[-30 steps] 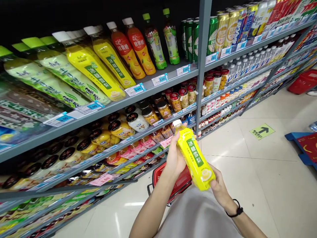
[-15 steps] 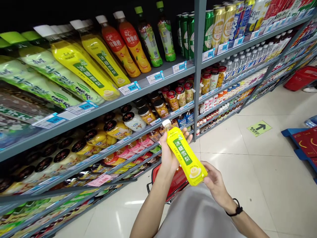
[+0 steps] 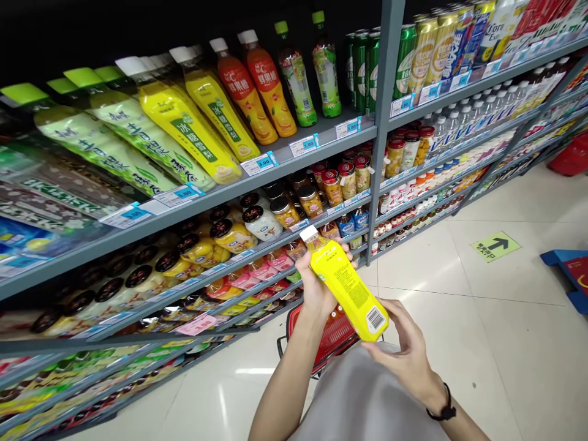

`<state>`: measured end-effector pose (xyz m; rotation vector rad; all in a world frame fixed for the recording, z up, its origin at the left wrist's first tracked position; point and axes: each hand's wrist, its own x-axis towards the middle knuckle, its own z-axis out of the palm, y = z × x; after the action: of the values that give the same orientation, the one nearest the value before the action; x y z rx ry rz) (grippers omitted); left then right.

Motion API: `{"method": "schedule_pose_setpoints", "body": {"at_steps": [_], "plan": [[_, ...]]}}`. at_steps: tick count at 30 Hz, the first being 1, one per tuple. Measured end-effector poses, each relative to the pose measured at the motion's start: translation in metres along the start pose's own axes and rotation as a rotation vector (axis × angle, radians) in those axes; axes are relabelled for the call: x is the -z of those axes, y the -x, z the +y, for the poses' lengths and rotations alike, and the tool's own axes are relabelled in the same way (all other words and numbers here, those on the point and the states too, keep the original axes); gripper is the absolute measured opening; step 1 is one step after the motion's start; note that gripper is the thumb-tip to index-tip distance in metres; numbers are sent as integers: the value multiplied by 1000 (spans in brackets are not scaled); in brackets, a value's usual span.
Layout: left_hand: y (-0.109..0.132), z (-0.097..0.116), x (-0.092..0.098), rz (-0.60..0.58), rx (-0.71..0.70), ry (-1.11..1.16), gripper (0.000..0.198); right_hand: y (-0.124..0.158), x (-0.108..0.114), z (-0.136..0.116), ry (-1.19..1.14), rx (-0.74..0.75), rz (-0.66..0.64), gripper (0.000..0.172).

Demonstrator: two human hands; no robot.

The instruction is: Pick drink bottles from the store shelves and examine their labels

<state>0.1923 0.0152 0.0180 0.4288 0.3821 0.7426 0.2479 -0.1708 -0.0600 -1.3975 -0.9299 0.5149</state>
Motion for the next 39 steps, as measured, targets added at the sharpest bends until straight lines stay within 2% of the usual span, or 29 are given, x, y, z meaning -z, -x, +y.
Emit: {"method": "schedule_pose_setpoints", "body": {"at_steps": [5, 12, 18, 22, 25, 29, 32, 36, 39], "plan": [[3, 1, -2, -14, 7, 60, 56, 3, -2, -4, 39, 4, 15, 65], [7, 0, 1, 1, -11, -42, 56, 3, 7, 4, -66, -36, -25, 69], [15, 2, 4, 38, -50, -164, 65, 5, 9, 5, -245, -180, 11, 70], [20, 3, 6, -5, -56, -153, 72, 1, 12, 2, -443, -308, -60, 73], [23, 2, 7, -53, -59, -141, 68, -2, 13, 1, -559, -408, -138, 75], [25, 0, 13, -48, -83, -180, 63, -4, 12, -2, -653, -504, -157, 72], [25, -2, 20, 21, -87, -200, 67, -4, 11, -4, -711, -567, -163, 67], [26, -2, 28, 80, -173, -229, 62, -6, 9, -5, -787, -593, -175, 54], [27, -1, 31, 74, -230, -280, 60, -8, 8, -7, -831, -604, -182, 53]]}}
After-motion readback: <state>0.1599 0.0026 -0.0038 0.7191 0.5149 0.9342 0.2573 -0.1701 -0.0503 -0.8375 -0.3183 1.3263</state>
